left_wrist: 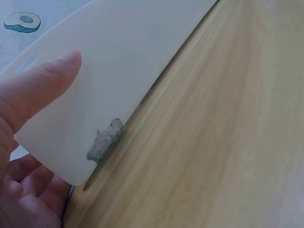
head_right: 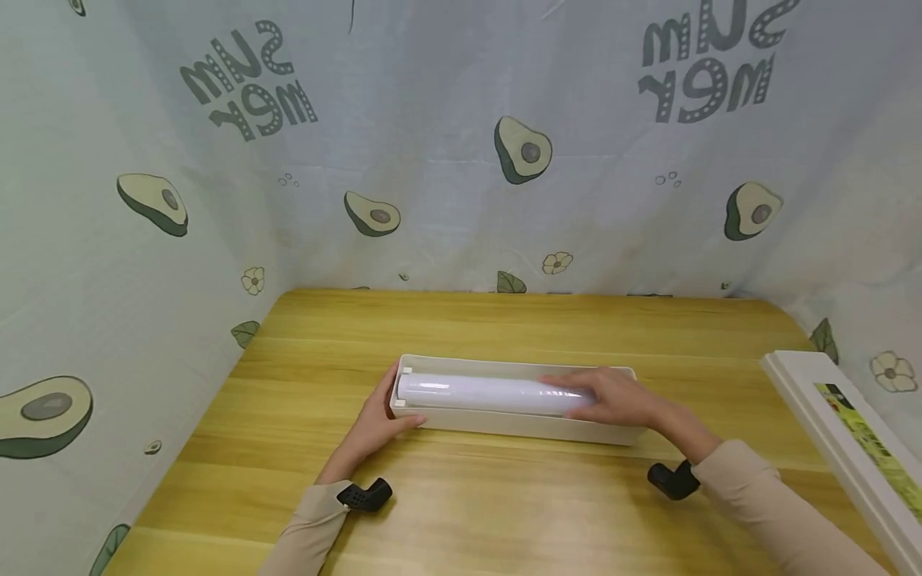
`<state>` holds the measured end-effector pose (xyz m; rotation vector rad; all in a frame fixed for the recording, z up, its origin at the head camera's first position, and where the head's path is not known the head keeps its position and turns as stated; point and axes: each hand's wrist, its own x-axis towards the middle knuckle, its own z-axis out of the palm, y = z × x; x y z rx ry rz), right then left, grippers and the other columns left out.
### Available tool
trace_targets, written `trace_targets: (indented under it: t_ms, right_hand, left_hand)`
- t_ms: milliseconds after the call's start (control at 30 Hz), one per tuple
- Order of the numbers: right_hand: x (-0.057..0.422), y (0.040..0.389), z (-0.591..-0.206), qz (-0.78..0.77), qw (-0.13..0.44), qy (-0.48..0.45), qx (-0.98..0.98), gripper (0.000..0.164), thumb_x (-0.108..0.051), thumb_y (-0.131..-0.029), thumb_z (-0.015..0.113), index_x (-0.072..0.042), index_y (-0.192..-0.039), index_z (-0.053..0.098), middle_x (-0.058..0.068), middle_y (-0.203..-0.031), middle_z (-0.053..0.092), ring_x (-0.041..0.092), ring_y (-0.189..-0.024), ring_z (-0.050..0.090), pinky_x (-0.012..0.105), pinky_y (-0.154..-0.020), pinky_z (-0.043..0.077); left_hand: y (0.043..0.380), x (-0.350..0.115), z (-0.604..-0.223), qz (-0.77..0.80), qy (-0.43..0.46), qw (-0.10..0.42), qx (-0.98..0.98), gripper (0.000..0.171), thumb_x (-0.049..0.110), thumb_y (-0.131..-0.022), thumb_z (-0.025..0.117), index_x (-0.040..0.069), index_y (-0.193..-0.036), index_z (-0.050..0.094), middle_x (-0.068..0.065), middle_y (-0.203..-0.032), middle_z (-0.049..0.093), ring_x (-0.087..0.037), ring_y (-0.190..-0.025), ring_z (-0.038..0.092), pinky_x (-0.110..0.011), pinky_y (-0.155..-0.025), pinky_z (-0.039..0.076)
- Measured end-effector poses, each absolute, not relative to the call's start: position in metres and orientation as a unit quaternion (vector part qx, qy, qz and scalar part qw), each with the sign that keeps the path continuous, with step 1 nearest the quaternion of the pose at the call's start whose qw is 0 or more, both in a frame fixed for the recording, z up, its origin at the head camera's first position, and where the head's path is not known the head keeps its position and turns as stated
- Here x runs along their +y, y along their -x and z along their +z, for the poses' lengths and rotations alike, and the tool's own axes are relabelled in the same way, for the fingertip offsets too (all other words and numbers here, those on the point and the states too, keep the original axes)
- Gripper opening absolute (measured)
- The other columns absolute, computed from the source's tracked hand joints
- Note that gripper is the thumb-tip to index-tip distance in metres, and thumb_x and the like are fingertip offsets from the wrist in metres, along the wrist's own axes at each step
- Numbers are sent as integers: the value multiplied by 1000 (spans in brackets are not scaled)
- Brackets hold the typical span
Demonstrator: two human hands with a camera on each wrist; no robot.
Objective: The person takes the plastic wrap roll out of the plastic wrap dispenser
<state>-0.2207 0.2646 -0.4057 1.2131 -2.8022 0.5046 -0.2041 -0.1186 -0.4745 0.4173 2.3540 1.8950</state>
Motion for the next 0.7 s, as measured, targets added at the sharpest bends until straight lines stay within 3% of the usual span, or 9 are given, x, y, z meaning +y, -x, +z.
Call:
trace_targets:
  t_ms: [367, 700]
  right_hand:
    - [268, 210, -396, 158, 104, -426, -885, 55, -29, -77, 75, -24, -129, 58, 6, -110, 71, -8, -66, 40, 13, -60, 32]
    - [269, 203, -389, 156, 132, -425, -882, 57, -27, -74, 78, -23, -128, 59, 2, -102, 73, -6, -75, 57, 17, -59, 43]
  left_hand:
    - [202, -118, -474, 613, -135, 42, 778, 102, 16, -74, 79, 12, -152, 13, -11, -154, 28, -28, -135, 36, -43, -110, 32]
    - [199, -116, -473, 619, -134, 40, 773, 101, 13, -74, 79, 10, -151, 14, -13, -155, 26, -29, -137, 34, -43, -110, 31]
